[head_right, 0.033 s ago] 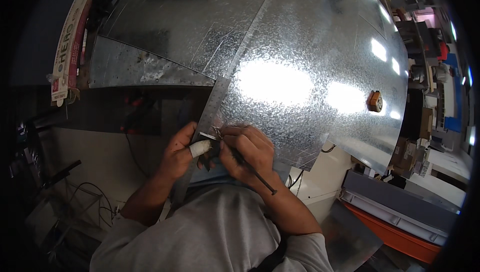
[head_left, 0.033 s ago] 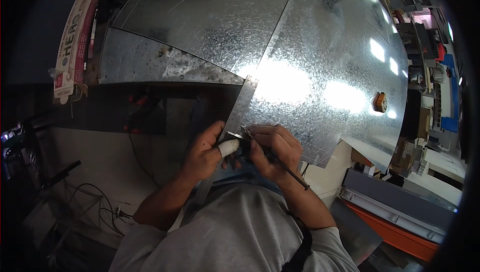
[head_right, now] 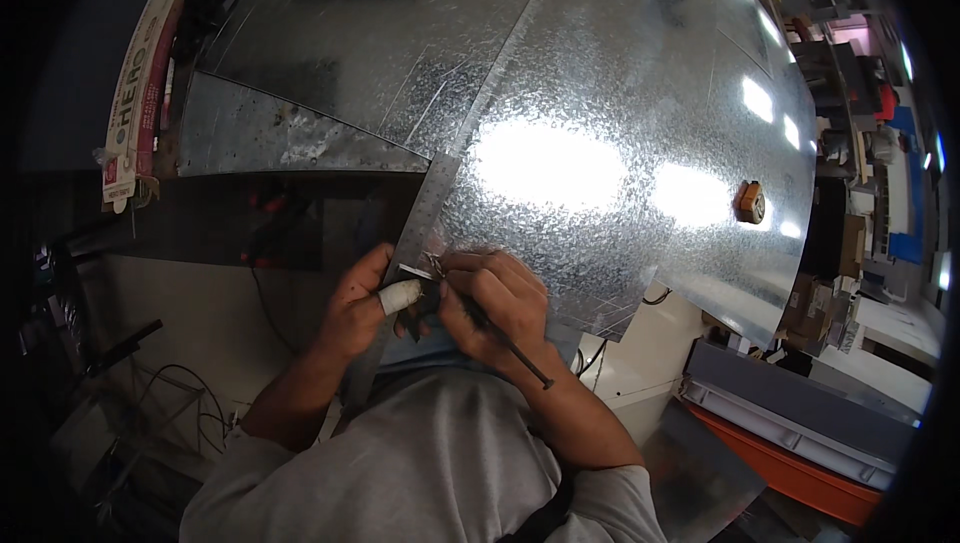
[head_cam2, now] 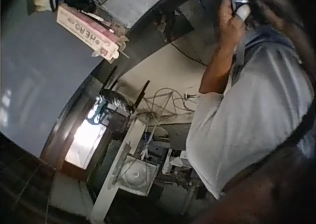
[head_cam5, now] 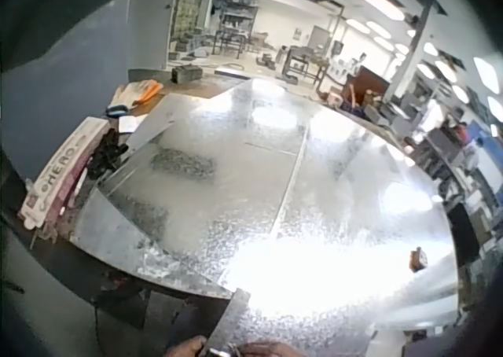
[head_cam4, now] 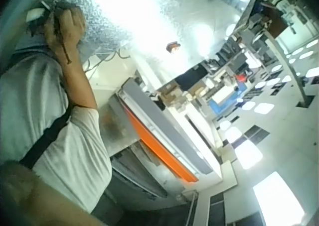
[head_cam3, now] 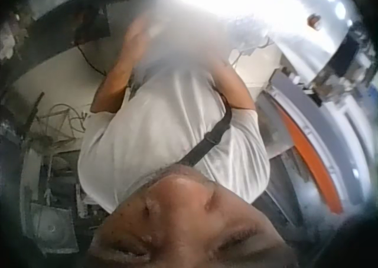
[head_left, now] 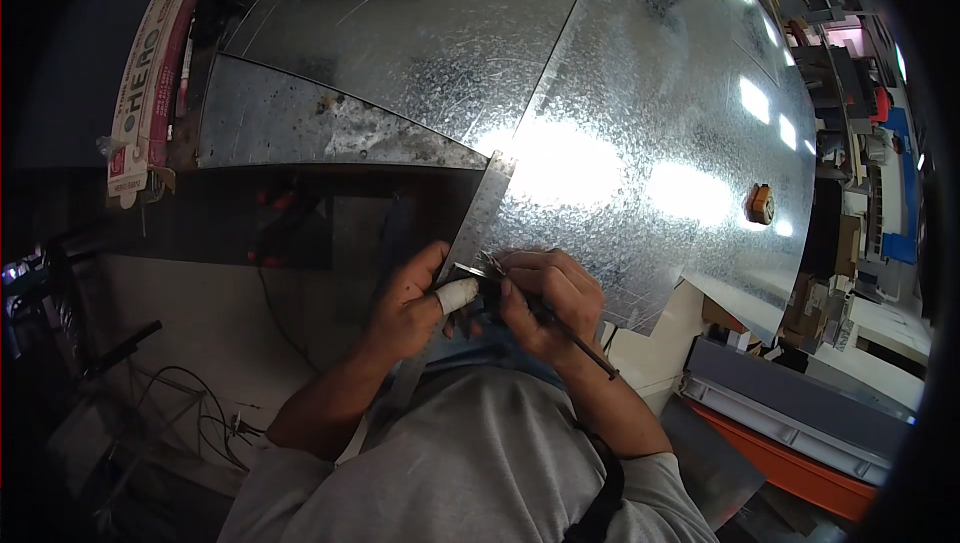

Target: Measure and mark a metal sheet using a tape measure and a pencil.

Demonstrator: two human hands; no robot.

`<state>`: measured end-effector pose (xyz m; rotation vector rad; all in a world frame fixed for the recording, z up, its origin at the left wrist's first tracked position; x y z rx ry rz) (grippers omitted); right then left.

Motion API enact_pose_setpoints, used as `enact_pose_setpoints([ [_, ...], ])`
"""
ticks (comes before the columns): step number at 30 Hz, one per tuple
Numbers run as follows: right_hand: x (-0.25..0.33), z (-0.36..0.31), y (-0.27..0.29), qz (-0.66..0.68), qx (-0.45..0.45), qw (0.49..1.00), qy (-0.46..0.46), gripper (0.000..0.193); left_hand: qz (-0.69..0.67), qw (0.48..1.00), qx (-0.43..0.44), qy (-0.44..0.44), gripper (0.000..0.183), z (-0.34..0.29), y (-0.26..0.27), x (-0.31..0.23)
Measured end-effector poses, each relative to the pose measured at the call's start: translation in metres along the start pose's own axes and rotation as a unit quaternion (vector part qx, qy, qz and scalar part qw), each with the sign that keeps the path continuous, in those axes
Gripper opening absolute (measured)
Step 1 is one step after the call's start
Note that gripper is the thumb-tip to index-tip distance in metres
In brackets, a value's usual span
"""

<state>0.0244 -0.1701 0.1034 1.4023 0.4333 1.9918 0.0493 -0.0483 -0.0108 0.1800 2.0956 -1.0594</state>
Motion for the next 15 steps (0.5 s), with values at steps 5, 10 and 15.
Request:
enact_pose_setpoints([
  [5,0.0021,0.0019,0.0001,-0.009,-0.003,1.000,-0.015,0.009,0.015,1.000,-0.007,0.004,0.021,0.0002,0.0015,0.0014],
  [10,0.0027,0.0055,0.0008,-0.018,0.006,0.999,-0.029,0.008,0.030,1.000,0.004,0.002,0.023,0.0007,-0.0005,0.0005],
  [15,0.0037,0.0070,0.0017,-0.009,0.005,1.000,-0.030,0.008,0.057,0.998,0.016,0.003,0.024,0.0019,-0.0036,-0.0021],
])
Point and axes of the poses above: each hand's wrist, its own z-axis towards the middle knuckle, its own y-axis out of the back of the hand, x = y × z, the point moved 10 cm from there along z, towards the middle knuckle
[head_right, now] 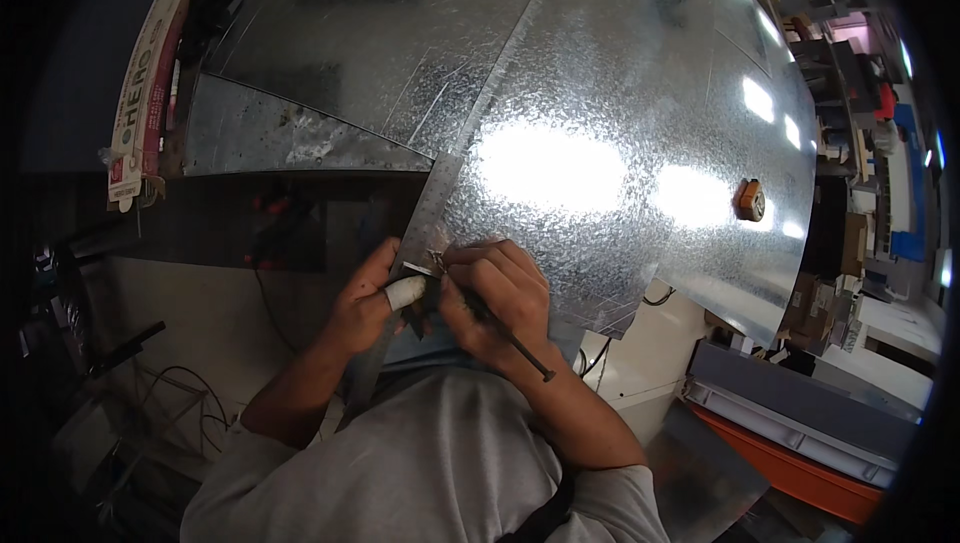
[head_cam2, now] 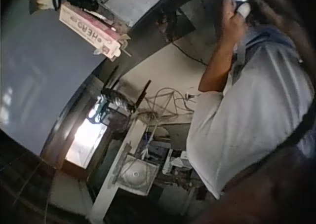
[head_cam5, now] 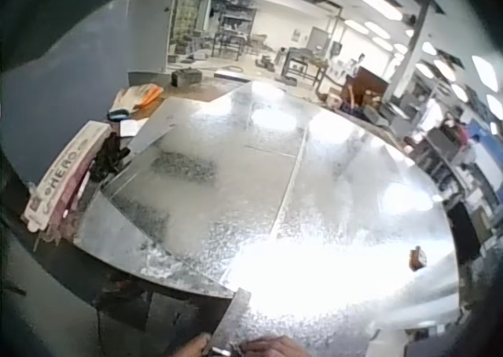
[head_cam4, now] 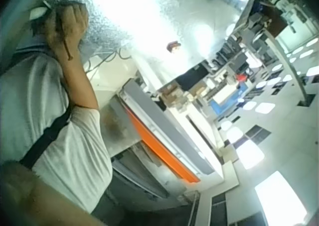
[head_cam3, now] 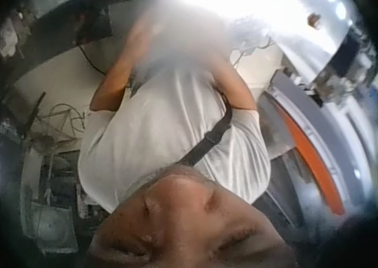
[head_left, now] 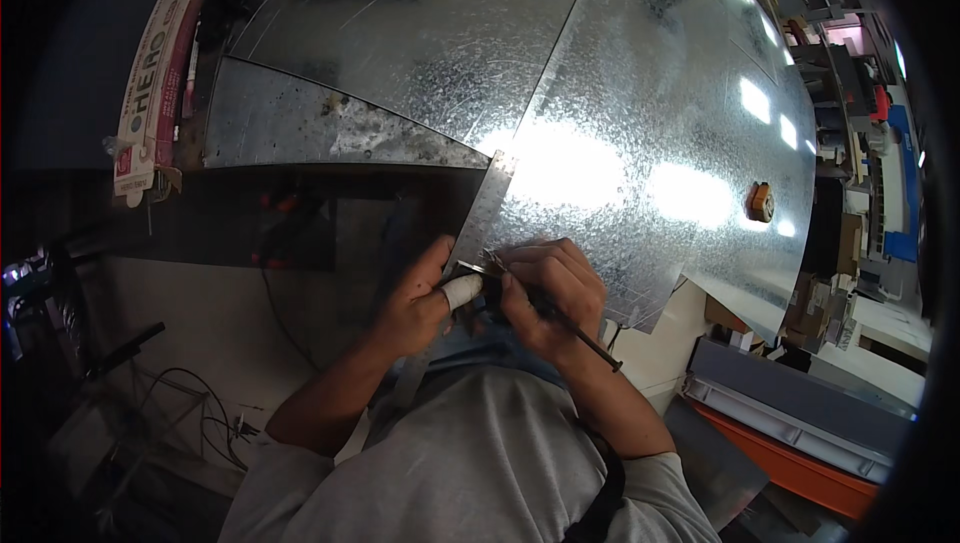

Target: Measure and mark a metal sheet using a tape measure and a pencil.

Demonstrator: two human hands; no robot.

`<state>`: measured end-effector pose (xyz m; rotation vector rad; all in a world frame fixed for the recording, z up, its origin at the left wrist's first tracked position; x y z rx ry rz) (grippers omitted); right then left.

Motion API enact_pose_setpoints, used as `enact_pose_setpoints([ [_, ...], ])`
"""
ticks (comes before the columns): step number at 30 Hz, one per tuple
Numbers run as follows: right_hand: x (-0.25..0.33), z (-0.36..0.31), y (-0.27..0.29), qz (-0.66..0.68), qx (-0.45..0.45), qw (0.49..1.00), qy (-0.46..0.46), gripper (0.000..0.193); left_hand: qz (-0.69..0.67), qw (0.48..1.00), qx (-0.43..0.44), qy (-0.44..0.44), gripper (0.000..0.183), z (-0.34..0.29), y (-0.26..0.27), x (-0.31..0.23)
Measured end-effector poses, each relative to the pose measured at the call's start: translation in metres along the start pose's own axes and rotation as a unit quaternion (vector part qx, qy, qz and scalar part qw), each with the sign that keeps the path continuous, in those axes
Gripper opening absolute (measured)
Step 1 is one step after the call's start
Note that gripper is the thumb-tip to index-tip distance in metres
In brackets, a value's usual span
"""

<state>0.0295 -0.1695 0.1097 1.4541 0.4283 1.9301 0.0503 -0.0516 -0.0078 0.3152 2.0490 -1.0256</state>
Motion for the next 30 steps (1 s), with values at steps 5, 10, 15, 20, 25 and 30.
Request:
enact_pose_setpoints([
  [5,-0.001,0.000,0.000,-0.002,0.003,1.000,-0.007,0.007,-0.002,1.000,-0.006,-0.001,0.026,0.001,-0.003,-0.002],
  [10,-0.001,0.000,0.001,-0.002,0.001,1.000,-0.007,0.007,-0.005,1.000,-0.014,0.005,0.029,0.003,-0.003,-0.002],
  [15,-0.003,0.000,0.002,0.016,0.002,1.000,-0.017,0.009,0.012,1.000,0.002,0.020,0.030,0.004,-0.004,-0.002],
  [20,-0.005,0.001,0.003,0.024,0.002,0.999,-0.037,0.010,0.014,1.000,0.002,0.015,0.032,0.005,-0.003,-0.001],
  [25,-0.011,0.004,0.004,0.015,0.022,0.994,-0.103,0.007,0.000,1.000,-0.004,0.020,0.027,0.006,-0.001,0.001],
  [30,-0.015,0.005,0.003,0.039,0.045,0.991,-0.121,0.010,-0.033,0.999,0.006,0.012,0.026,0.010,-0.003,0.000],
])
Point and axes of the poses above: each hand's wrist, its own z-axis towards the middle knuckle, its own y-axis out of the back of the hand, x = y × z, the point moved 10 cm from there along z, towards the middle knuckle
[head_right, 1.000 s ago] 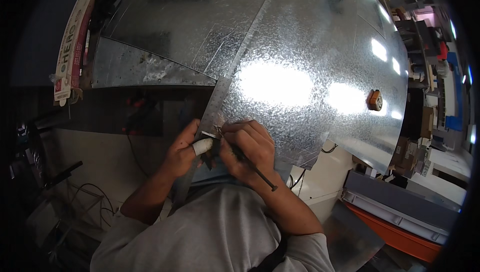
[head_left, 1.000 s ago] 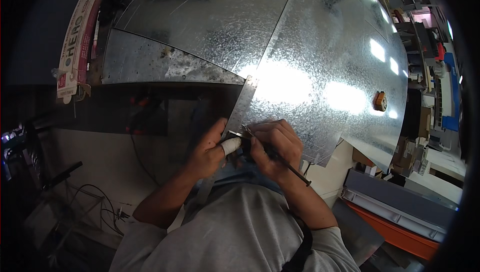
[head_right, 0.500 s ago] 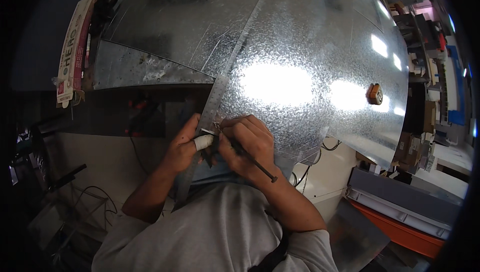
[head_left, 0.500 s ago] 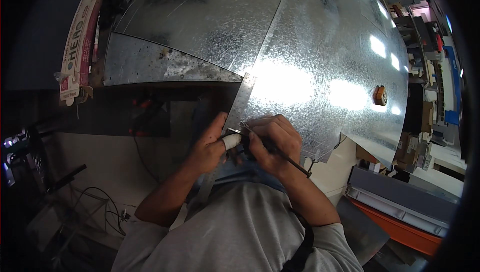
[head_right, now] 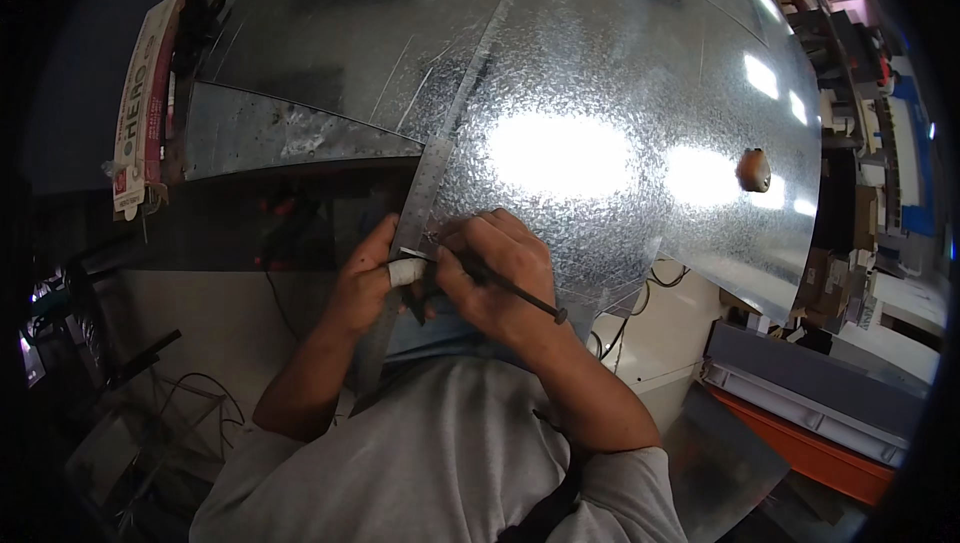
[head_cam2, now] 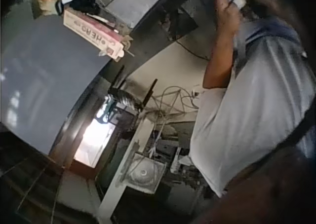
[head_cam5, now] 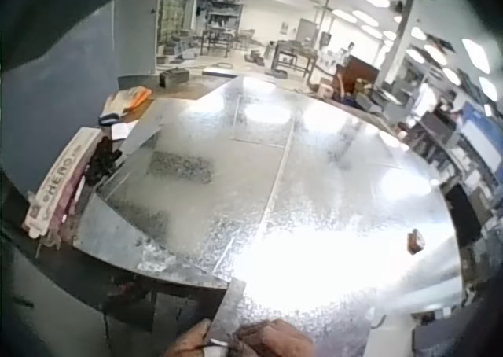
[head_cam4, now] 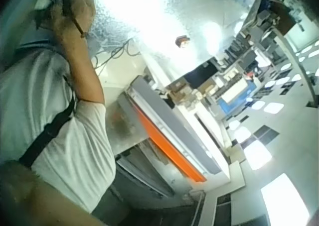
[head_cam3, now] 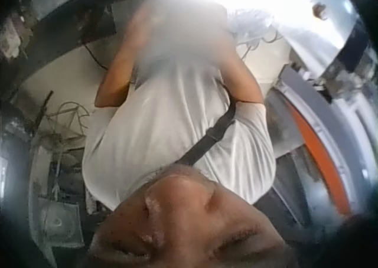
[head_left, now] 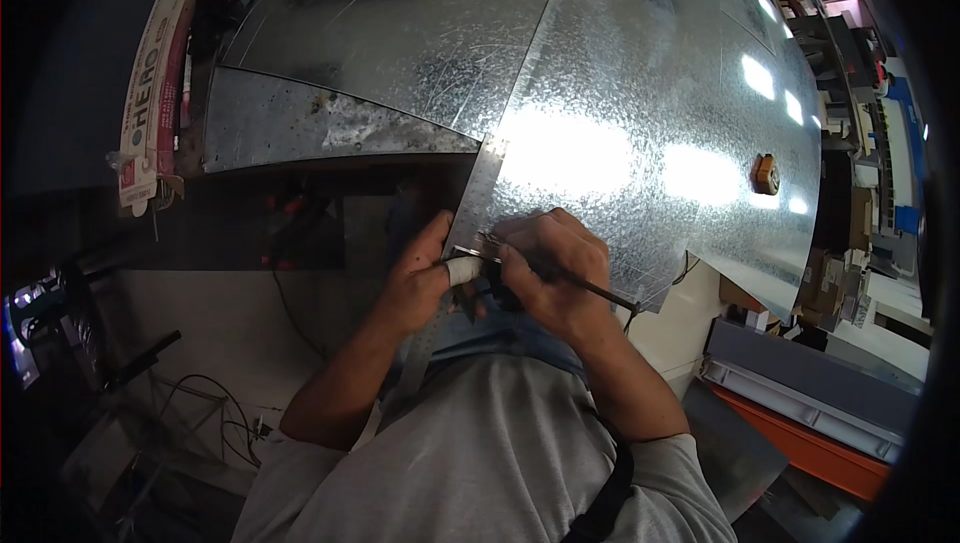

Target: Measure and mark a metal sheet using a tape measure and a pencil.

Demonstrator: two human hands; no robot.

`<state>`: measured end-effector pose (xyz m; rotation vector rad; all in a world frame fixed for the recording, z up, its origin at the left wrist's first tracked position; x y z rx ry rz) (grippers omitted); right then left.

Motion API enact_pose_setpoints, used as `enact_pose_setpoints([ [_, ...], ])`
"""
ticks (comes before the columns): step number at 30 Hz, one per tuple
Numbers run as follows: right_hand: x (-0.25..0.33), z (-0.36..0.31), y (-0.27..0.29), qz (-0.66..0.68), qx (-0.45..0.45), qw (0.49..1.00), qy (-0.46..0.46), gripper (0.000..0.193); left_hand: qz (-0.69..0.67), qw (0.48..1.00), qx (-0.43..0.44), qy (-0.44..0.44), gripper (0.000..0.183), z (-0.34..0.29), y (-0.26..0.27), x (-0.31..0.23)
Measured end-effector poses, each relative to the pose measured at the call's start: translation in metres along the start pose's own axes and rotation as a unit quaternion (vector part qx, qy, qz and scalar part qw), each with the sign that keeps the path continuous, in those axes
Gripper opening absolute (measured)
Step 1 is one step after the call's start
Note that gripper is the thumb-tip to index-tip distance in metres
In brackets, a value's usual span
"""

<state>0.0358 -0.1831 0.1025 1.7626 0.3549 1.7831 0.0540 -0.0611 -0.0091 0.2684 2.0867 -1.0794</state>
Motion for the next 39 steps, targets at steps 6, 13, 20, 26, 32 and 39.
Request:
enact_pose_setpoints([
  [6,-0.012,0.001,-0.002,0.004,0.036,0.999,-0.025,0.013,-0.001,1.000,-0.007,0.008,0.025,0.000,0.001,0.000],
  [13,-0.016,0.001,-0.007,0.075,0.096,0.991,-0.052,0.011,-0.019,1.000,-0.004,-0.013,0.030,0.002,0.001,0.000],
  [20,-0.005,0.010,-0.011,0.086,0.120,0.988,-0.042,0.010,-0.054,0.998,0.007,-0.014,0.025,0.003,-0.001,-0.002],
  [26,-0.008,0.020,-0.019,0.082,0.178,0.980,-0.033,0.009,-0.069,0.998,0.005,-0.014,0.026,0.003,0.000,0.000],
  [32,-0.015,0.038,-0.022,0.110,0.249,0.957,-0.098,0.009,-0.069,0.997,-0.009,-0.014,0.025,0.003,0.003,0.004],
  [39,-0.029,0.042,-0.028,0.093,0.303,0.945,-0.087,0.010,-0.079,0.997,-0.016,-0.009,0.022,0.004,0.005,0.006],
])
Point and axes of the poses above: each hand's wrist, its own z-axis towards the middle knuckle, its own y-axis out of the back of the hand, x = y × z, the point moved 10 cm from there along z, towards the middle knuckle
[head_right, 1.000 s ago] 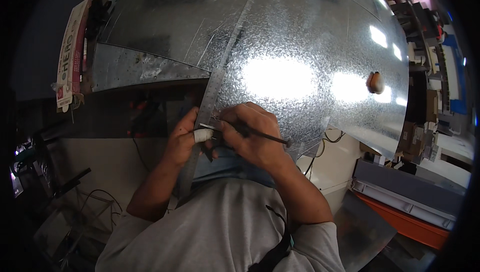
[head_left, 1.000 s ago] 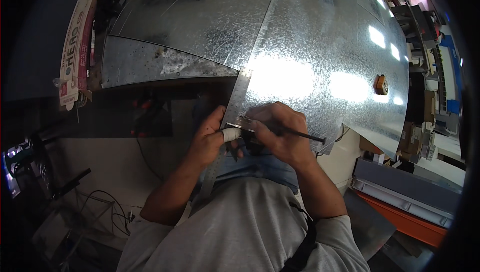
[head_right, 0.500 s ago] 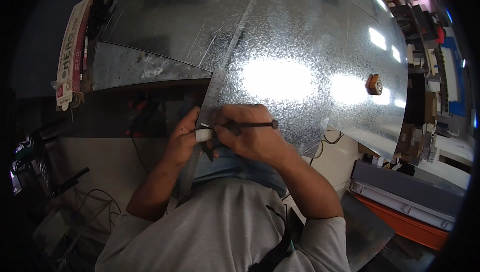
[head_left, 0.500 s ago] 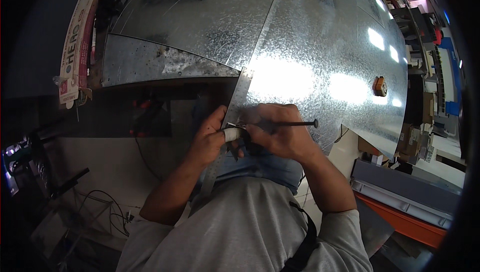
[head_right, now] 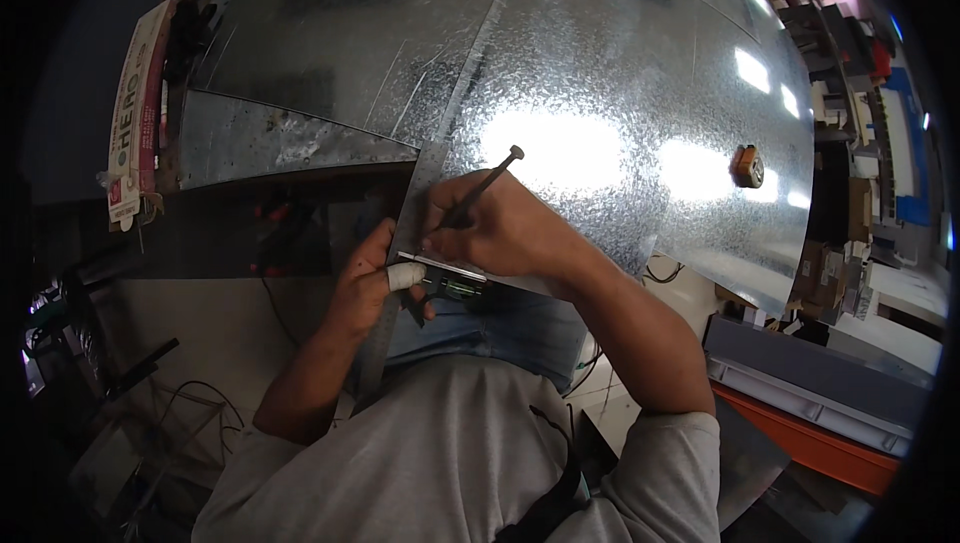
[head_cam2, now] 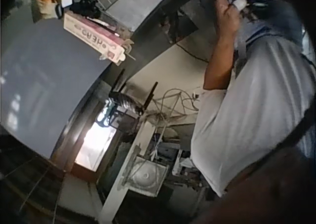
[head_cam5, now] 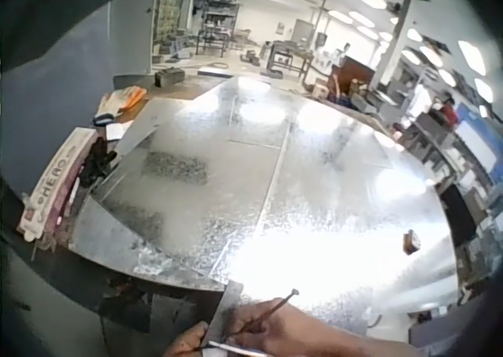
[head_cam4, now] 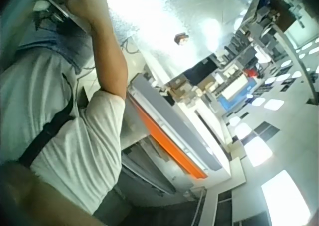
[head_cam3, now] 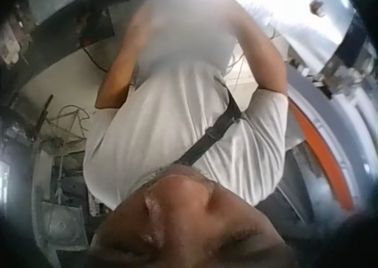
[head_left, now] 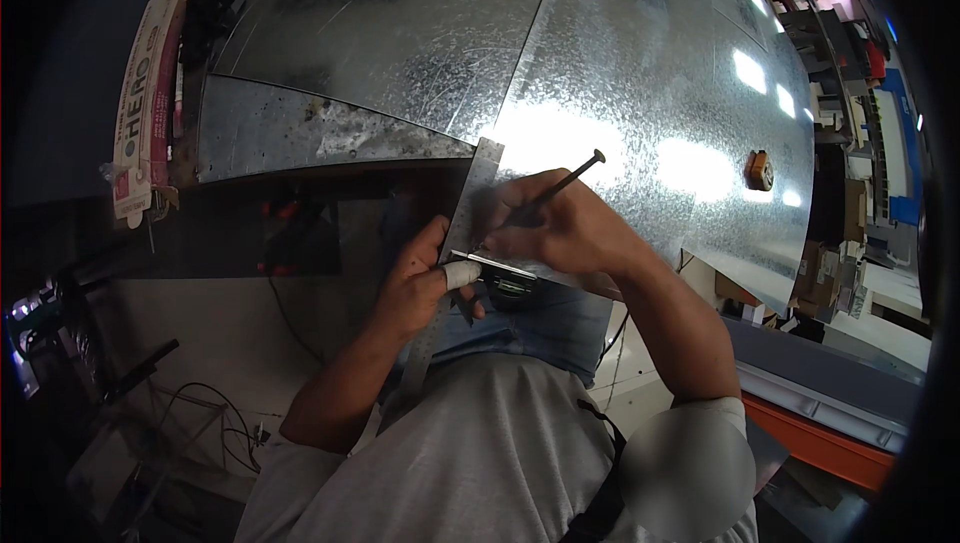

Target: Measure and mark a metal sheet using a tape measure and a pencil.

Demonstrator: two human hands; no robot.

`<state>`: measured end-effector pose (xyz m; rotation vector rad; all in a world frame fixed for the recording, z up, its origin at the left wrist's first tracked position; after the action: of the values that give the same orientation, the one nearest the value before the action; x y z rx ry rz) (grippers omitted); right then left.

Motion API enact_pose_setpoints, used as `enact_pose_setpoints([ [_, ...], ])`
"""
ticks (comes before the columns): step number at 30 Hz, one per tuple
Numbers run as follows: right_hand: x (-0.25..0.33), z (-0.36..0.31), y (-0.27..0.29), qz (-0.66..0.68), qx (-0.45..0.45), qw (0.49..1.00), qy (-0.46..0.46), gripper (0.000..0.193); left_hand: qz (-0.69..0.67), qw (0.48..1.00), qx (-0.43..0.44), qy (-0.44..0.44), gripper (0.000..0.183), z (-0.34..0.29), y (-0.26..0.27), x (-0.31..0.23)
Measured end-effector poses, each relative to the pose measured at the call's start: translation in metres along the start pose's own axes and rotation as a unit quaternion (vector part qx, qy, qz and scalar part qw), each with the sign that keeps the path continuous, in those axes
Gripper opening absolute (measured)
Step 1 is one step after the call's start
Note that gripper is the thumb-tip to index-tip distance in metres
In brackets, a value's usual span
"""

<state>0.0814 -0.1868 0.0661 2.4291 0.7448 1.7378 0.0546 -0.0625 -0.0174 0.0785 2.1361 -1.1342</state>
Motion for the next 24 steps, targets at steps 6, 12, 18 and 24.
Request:
enact_pose_setpoints([
  [6,0.044,-0.020,0.135,-0.051,-0.348,0.931,0.094,0.009,0.024,1.000,0.008,-0.011,0.020,0.000,-0.004,-0.005],
  [12,0.010,-0.034,0.024,-0.010,-0.138,0.990,0.030,0.007,0.014,1.000,0.006,-0.012,0.020,0.001,-0.003,-0.004],
  [18,0.011,-0.026,0.003,0.046,-0.135,0.989,0.030,0.009,0.012,1.000,0.017,-0.015,0.022,0.001,-0.004,-0.003],
  [24,0.006,-0.022,-0.002,0.027,-0.109,0.993,0.034,0.008,0.006,1.000,0.014,-0.018,0.023,0.001,-0.002,-0.002],
])
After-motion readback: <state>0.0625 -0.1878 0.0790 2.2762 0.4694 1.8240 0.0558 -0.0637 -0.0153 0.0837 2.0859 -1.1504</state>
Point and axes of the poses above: each hand's wrist, its own z-axis towards the middle knuckle, its own y-axis out of the back of the hand, x = y × z, the point moved 10 cm from there along z, towards the middle knuckle
